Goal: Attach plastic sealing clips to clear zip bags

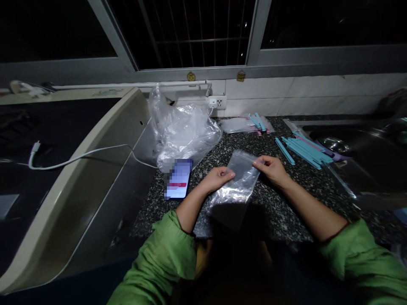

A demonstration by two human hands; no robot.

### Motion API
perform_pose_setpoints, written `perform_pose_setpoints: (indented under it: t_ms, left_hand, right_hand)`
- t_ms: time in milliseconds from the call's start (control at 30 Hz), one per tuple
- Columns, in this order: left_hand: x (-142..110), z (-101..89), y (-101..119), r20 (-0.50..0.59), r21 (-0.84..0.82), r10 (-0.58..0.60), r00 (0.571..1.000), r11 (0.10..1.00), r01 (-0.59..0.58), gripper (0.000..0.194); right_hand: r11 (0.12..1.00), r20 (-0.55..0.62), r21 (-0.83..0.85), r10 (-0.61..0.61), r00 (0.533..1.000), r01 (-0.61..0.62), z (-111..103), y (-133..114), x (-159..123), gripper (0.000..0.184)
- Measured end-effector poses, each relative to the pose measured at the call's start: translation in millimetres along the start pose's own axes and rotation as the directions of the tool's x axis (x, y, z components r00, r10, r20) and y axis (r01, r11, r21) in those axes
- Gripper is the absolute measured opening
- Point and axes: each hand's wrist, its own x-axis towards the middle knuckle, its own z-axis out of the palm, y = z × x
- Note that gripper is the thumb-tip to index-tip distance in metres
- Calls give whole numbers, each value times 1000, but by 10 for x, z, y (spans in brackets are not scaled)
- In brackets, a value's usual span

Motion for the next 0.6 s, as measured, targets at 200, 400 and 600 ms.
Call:
perform_pose_setpoints:
  t_ms: [200,400,600]
  left_hand:
    - [69,-16,-28,-182,-23,113,977,993,-120,32]
    - [89,-38,-31,-261,-100,150,954,978,-182,33]
    - [84,-43,-16,-277,-97,125,953,983,-157,26]
  right_hand:
    - [976,139,183,96,986,-121,118,2,-36,47]
    - [990,267,-16,139,954,-140,188,45,-74,42]
    - [972,188,-229,91,978,-46,24,92,34,37]
